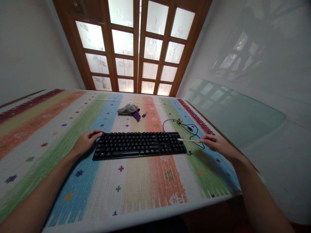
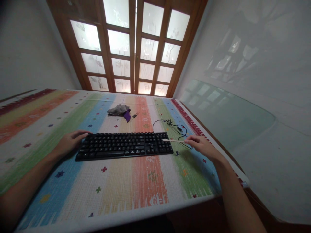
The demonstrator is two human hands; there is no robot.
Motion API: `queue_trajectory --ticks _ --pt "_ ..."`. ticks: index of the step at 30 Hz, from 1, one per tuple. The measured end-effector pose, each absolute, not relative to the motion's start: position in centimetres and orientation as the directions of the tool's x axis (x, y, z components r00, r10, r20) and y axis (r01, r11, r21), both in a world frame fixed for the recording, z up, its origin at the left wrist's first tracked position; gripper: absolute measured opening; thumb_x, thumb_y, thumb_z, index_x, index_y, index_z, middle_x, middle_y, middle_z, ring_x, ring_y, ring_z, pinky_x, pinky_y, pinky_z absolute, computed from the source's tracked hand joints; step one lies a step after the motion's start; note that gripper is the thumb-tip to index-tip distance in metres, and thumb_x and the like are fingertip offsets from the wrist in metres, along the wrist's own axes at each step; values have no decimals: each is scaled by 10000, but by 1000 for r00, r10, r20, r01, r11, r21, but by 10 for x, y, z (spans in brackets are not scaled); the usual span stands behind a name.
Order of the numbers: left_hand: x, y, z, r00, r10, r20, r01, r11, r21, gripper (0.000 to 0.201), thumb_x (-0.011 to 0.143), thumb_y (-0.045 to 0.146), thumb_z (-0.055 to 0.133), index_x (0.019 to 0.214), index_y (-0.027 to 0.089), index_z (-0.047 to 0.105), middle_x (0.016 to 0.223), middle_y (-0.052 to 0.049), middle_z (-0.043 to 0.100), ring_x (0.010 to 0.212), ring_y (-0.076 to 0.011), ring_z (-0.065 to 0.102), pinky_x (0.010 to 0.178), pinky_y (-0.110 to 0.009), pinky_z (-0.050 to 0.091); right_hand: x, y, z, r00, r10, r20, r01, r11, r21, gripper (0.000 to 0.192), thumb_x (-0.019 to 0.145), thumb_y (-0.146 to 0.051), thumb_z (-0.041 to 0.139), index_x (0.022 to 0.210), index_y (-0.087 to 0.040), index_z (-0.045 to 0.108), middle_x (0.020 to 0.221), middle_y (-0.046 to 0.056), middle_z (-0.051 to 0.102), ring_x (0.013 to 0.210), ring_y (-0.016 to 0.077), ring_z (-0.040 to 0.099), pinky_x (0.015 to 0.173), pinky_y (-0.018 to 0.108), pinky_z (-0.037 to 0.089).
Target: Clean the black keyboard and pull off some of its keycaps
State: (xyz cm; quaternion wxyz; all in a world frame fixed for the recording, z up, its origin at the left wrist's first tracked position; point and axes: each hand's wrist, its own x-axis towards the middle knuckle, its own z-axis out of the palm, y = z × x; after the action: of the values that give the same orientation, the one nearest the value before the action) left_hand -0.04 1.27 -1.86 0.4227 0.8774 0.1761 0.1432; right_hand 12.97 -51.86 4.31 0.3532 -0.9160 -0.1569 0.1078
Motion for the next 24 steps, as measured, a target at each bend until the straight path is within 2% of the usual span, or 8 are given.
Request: queue_trajectory --ticks 6,11,15,17,20,22,24 --pt "-1 14 -20 897 433 89 200 -577 792 494 705 606 572 933 198 732 549 16 576 504 -178 485 531 -288 380 133 -498 30 890 450 -71 275 -655 -703 493 804 -667 580 878 -185 654 684 9 552 605 140 458 516 263 346" --pt "0 15 -22 900 426 90 187 -565 803 491 710 587 579 941 182 734 705 -26 696 528 -166 510 536 -284 402 130 -475 23 855 513 -68 306 -607 -733 496 814 -659 580 927 -180 640 746 15 571 647 148 491 568 274 384" --pt "1 14 -19 896 433 102 173 -550 817 443 690 563 598 897 197 738 830 -62 745 672 -215 608 591 -290 444 128 -450 17 789 614 -39 373 -528 -763 409 857 -581 589 902 -178 638 774 20 585 706 162 524 628 286 404" --pt "1 13 -18 894 432 119 156 -549 821 427 681 560 607 871 202 741 845 -67 748 729 -232 630 618 -292 455 126 -433 15 764 645 -28 399 -506 -765 375 874 -551 576 914 -183 632 759 9 570 685 157 502 608 283 377" --pt "0 12 -18 893 436 108 170 -550 818 450 706 573 588 898 197 742 712 -36 704 599 -197 577 567 -285 421 121 -401 13 719 695 -6 453 -474 -755 313 898 -489 555 977 -192 614 743 -9 540 680 156 475 623 283 362" --pt "-1 13 -18 895 437 85 188 -544 818 487 734 592 553 925 186 740 568 4 614 489 -168 493 522 -281 379 116 -376 14 679 733 47 501 -416 -759 246 911 -426 540 962 -192 596 832 11 583 759 168 507 688 293 390" --pt "-1 14 -19 899 430 79 186 -540 821 527 753 616 516 930 174 743 482 30 525 454 -162 457 509 -279 358 111 -348 16 639 766 71 534 -376 -757 196 922 -374 525 948 -191 588 834 13 593 776 171 519 706 297 393"
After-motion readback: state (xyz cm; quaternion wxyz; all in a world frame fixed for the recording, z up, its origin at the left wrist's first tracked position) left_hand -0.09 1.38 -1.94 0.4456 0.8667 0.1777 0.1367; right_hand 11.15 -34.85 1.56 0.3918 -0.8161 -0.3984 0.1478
